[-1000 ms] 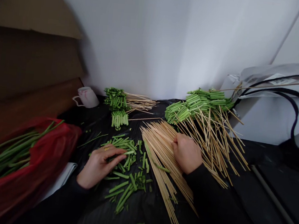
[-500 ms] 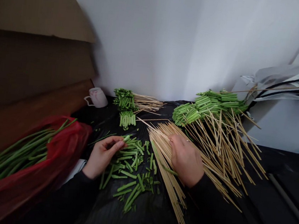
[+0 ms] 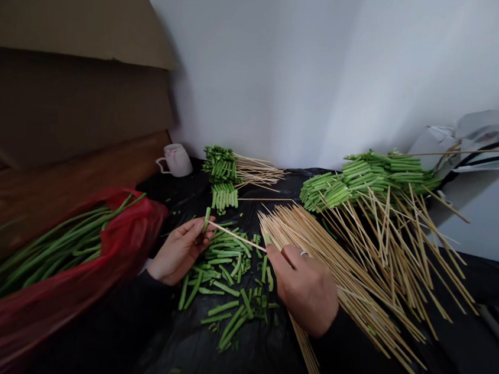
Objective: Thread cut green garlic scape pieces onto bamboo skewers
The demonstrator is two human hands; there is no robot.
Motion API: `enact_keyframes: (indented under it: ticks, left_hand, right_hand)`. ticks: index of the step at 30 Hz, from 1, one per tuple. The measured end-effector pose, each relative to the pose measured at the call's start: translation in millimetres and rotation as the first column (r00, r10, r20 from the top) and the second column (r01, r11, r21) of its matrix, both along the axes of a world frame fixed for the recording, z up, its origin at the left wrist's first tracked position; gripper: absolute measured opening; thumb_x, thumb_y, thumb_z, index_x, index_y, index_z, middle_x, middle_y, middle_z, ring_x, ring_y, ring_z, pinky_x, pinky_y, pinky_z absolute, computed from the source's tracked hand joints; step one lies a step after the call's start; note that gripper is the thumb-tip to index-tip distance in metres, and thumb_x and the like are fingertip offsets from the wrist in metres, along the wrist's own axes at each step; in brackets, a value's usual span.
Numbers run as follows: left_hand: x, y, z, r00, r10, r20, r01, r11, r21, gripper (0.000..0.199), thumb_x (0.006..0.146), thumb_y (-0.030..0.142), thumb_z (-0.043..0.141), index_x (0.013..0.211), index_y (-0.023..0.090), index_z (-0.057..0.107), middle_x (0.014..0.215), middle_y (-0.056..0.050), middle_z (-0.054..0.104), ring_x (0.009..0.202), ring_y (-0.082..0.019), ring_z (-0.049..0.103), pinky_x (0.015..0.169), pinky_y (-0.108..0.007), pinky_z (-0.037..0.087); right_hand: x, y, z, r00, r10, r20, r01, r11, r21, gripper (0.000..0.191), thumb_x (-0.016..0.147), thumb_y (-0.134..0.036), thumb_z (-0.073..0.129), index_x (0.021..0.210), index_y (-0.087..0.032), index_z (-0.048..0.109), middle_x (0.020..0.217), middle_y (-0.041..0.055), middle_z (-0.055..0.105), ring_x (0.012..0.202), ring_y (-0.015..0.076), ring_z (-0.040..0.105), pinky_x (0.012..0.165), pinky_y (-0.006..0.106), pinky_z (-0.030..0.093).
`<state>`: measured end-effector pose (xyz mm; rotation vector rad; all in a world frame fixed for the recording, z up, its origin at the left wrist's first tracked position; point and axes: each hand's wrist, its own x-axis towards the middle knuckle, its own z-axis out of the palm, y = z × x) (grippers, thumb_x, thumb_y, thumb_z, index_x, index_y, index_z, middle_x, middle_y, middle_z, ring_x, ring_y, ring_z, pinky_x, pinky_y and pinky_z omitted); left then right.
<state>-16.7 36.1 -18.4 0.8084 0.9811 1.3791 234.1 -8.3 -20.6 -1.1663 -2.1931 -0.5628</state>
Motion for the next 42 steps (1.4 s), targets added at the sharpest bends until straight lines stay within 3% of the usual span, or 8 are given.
enact_keyframes:
  ticks: [20,28,35,39,42]
  left_hand:
    - [1,0,-1.9,0.999,0.005,-0.049,-0.004,1.000,0.018,0.030,0.072,0.034,0.076,0.094,0.013,0.073,0.084,-0.005,0.072,0.066,-0.007,0.058,0.062,-0.019,0.045]
    - [1,-1,-1.5,0.988,0.023,-0.156,-0.016,0.999,0.049,0.031,0.074,0.037,0.073,0.094,0.014,0.073,0.086,-0.006,0.072,0.067,-0.010,0.059,0.062,-0.020,0.046]
    - [-3,3,-5.0,0.929,0.069,-0.364,-0.010,0.987,0.159,0.031,0.077,0.041,0.069,0.093,0.014,0.074,0.080,-0.005,0.073,0.066,-0.012,0.059,0.062,-0.023,0.045]
    - [-3,3,-2.8,0.897,0.081,-0.435,0.001,0.983,0.185,0.030,0.079,0.041,0.067,0.092,0.015,0.074,0.078,-0.005,0.073,0.066,-0.014,0.059,0.063,-0.025,0.046]
    - [-3,3,-1.2,0.892,0.071,-0.446,0.014,0.983,0.184,0.029,0.078,0.040,0.067,0.090,0.014,0.074,0.077,-0.005,0.073,0.065,-0.014,0.059,0.063,-0.026,0.046]
  right_hand:
    - [3,1,-4.7,0.998,-0.028,0.059,0.030,0.999,-0.033,0.030,0.092,-0.016,0.044,0.113,-0.022,0.064,0.070,-0.0004,0.057,0.057,0.0144,0.052,0.055,0.032,0.033]
    - [4,0,-1.8,0.998,-0.021,0.064,0.023,0.999,-0.034,0.031,0.091,-0.015,0.042,0.112,-0.022,0.064,0.070,0.0004,0.059,0.056,0.0144,0.052,0.054,0.032,0.033]
    - [11,1,2.7,0.996,0.007,0.087,-0.005,1.000,-0.013,0.030,0.094,-0.017,0.043,0.115,-0.025,0.064,0.069,-0.0002,0.060,0.058,0.0146,0.051,0.056,0.031,0.033]
    - [10,1,4.2,0.996,-0.004,0.084,0.002,1.000,0.017,0.029,0.094,-0.016,0.044,0.111,-0.025,0.065,0.066,-0.0009,0.058,0.055,0.0147,0.049,0.055,0.032,0.032]
    - [8,1,3.0,0.999,0.013,0.036,-0.012,0.999,-0.030,0.026,0.094,-0.017,0.043,0.105,-0.023,0.065,0.069,-0.0001,0.059,0.057,0.0147,0.051,0.055,0.032,0.032]
